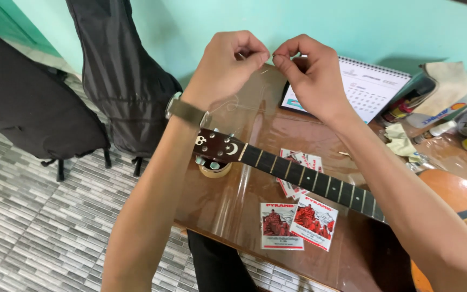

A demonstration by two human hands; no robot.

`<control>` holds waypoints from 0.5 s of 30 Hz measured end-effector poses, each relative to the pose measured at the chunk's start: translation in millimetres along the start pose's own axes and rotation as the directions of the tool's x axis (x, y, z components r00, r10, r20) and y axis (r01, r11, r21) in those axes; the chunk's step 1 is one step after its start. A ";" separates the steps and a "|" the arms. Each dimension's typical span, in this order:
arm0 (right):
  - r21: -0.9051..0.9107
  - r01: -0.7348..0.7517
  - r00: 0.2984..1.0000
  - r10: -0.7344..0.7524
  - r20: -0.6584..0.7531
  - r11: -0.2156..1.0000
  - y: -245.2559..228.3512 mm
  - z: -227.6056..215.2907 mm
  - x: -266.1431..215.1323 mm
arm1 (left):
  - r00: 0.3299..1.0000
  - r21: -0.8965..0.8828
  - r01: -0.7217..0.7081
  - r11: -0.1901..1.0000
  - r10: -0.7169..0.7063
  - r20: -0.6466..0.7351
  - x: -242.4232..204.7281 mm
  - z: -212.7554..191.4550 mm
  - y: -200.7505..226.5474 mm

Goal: The person is replacing and adjusting the strings on an acoustic guitar by threading them through the tuning pegs and bridge pins.

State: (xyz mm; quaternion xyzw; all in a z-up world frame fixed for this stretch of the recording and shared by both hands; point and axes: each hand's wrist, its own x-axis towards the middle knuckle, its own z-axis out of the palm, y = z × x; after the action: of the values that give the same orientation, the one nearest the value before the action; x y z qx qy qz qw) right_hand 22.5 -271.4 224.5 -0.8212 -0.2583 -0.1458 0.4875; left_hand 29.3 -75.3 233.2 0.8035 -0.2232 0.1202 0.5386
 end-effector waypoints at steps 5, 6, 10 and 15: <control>0.052 -0.007 1.000 0.008 -0.022 0.999 -17.1 -33.2 -22.4 | 0.960 0.342 -0.075 0.937 0.160 -0.228 -49.1 3.3 58.6; 0.079 -0.022 1.000 0.022 0.000 0.997 -19.9 -40.1 -30.3 | 0.872 0.398 -0.166 0.902 0.323 -0.368 -67.5 2.8 75.4; 0.143 0.081 0.993 -0.092 0.072 0.986 -35.2 -74.3 -67.0 | 0.804 0.354 -0.226 0.907 0.379 -0.458 -90.6 5.7 121.2; 0.168 0.160 0.983 -0.173 0.062 0.973 -47.0 -98.7 -123.7 | 0.972 -0.349 -0.069 0.934 0.142 0.188 -86.4 65.7 105.2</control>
State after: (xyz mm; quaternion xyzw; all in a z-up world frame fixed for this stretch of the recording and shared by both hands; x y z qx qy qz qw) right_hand -104.8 -374.3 245.4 -0.7593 -0.3555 -0.1333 0.5284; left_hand -100.4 -149.6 255.4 0.6932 -0.3392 0.0231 0.6355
